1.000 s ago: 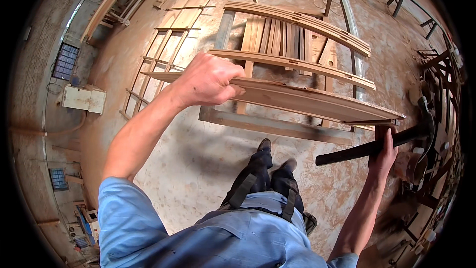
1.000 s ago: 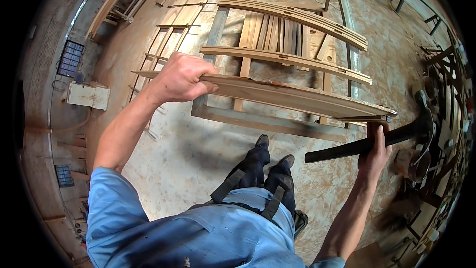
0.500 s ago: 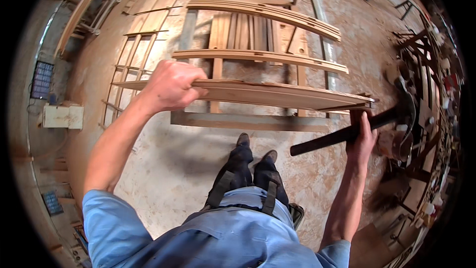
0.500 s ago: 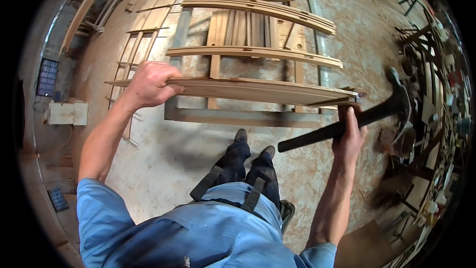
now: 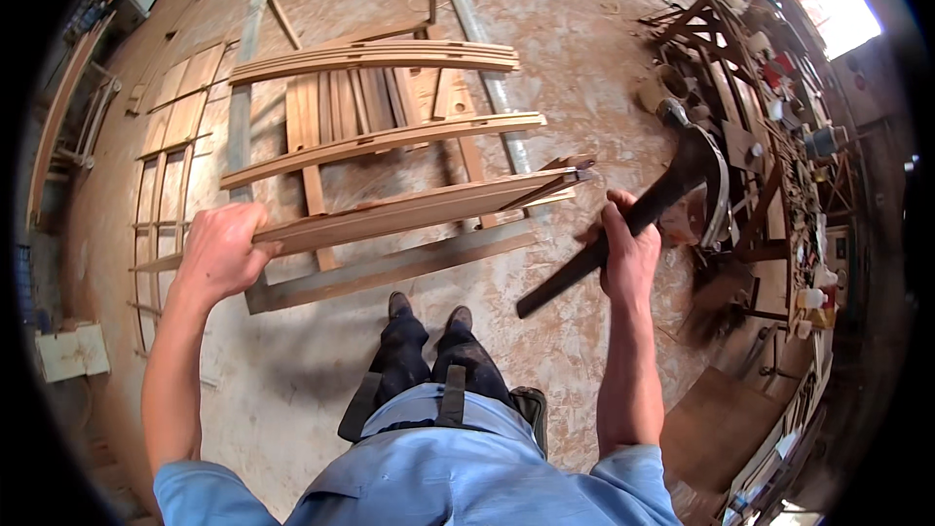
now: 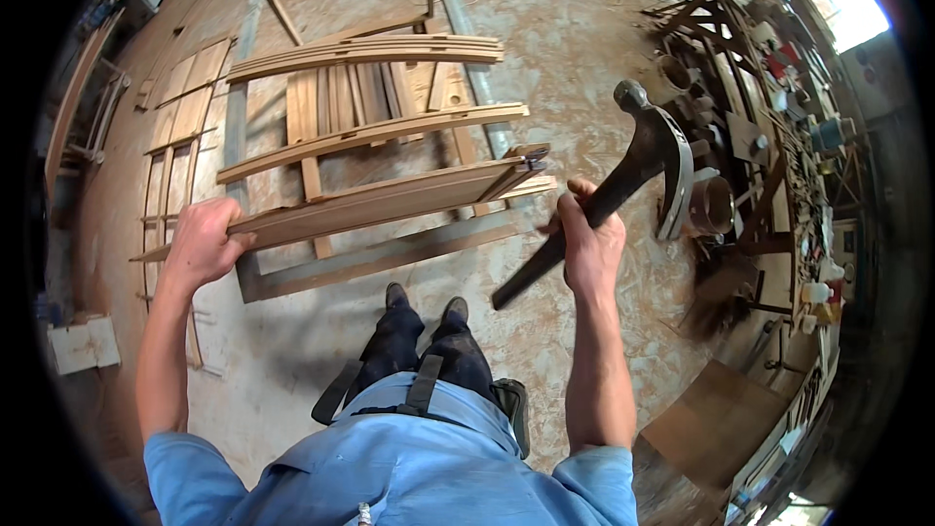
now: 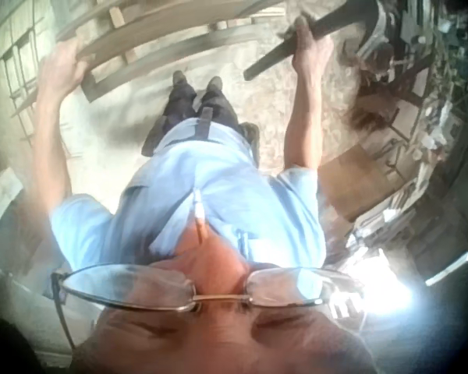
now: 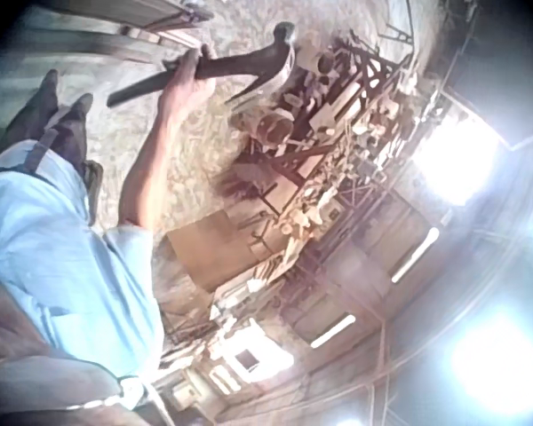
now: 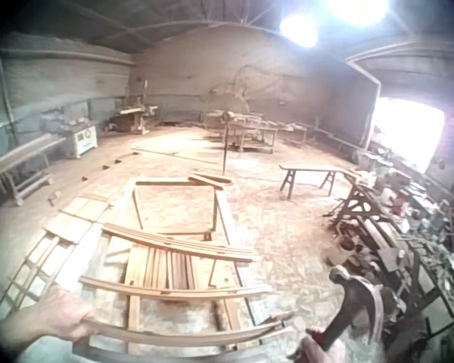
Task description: The person assembles a wooden chair frame in a workshop. They apply glue to wooden slats, fit them into the frame, and use a hammer to secure the joints. The person also picks up a larger wooden panel and places it onto the frame.
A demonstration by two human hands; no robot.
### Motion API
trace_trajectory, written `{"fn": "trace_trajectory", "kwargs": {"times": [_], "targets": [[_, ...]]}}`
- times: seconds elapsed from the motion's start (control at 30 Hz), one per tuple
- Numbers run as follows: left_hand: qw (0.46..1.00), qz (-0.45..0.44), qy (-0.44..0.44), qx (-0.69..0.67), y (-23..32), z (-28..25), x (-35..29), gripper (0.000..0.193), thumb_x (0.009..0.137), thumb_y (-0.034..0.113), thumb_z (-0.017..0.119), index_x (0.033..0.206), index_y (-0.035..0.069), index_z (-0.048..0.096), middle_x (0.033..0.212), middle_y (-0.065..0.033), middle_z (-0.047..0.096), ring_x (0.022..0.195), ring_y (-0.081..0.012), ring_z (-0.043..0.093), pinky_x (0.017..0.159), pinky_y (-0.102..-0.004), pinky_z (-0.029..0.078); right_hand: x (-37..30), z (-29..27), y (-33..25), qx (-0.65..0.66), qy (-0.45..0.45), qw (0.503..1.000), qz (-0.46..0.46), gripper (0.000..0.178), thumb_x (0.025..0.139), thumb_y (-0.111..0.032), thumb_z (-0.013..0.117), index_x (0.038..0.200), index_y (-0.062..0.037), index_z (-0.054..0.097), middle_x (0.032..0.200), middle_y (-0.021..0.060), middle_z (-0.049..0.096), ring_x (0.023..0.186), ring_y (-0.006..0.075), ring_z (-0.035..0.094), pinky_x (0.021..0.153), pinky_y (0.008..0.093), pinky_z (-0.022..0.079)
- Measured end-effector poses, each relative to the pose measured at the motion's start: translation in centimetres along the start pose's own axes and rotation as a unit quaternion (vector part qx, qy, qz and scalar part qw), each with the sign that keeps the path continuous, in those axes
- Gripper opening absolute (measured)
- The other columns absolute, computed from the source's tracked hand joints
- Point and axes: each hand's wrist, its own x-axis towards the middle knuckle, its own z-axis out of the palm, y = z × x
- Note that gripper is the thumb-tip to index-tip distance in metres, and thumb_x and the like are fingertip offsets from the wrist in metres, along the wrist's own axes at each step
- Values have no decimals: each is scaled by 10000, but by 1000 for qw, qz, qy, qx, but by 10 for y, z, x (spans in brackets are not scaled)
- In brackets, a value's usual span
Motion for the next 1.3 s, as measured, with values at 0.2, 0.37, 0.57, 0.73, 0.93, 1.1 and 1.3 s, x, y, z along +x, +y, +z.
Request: {"fn": "trace_trajectory", "kwargs": {"times": [0.2, 0.37, 0.57, 0.73, 0.93, 1.1, 1.3], "targets": [[999, 1, 17, -29, -3, 2, 3, 287, 643, 108, 749, 707, 15, 485, 675, -176, 557, 690, -390, 559, 602, -453, 427, -51, -28, -91, -203, -125, 967, -87, 376, 861, -173, 691, 1146, 32, 555, 673, 25, 556, 547, 74, 528, 485, 247, 446], [1000, -2, 12, -25, -1, -2, 3, 292, 647, 116, 750, 700, 5, 485, 673, -180, 560, 689, -397, 562, 604, -461, 432, -55, 5, -129, -430, -241, 857, -148, 341, 887, -201, 638, 1149, -5, 544, 721, 200, 562, 662, 359, 575, 634, 407, 465], [1000, 0, 17, -11, 1, 4, 5, 283, 650, 122, 750, 705, 14, 494, 663, -172, 568, 672, -386, 570, 592, -458, 438, -49, 11, -137, -444, -247, 859, -64, 305, 915, -254, 606, 1069, 2, 543, 701, 213, 572, 661, 369, 590, 610, 427, 450], [1000, 1, 20, -4, 1, 5, 7, 295, 645, 137, 761, 709, 24, 496, 654, -163, 570, 661, -374, 572, 584, -451, 438, -41, 12, -129, -437, -262, 860, -10, 309, 923, -260, 597, 1085, -1, 546, 694, 183, 556, 637, 293, 563, 622, 404, 447], [1000, -12, 22, 5, 1, 5, 6, 287, 640, 137, 765, 717, 32, 509, 654, -148, 562, 658, -358, 571, 568, -436, 430, -34, -30, -106, -193, -140, 969, 64, 160, 944, -144, 494, 1009, -7, 544, 712, 29, 575, 563, 90, 554, 504, 246, 466], [998, -14, 44, -35, 10, 9, 9, 237, 628, 61, 740, 691, 25, 514, 669, -142, 559, 635, -349, 553, 563, -423, 411, -12, -75, -39, -101, -6, 985, 139, 287, 1002, -325, 451, 947, -46, 492, 670, 46, 540, 496, 119, 534, 441, 276, 465], [999, 1, 24, -33, 4, 13, 4, 201, 641, 57, 747, 687, 61, 551, 655, -99, 555, 594, -299, 548, 528, -382, 406, 8, -87, 60, 4, -32, 937, 348, 348, 993, -414, 434, 968, -71, 484, 629, 33, 523, 411, 137, 492, 366, 297, 443]]}}
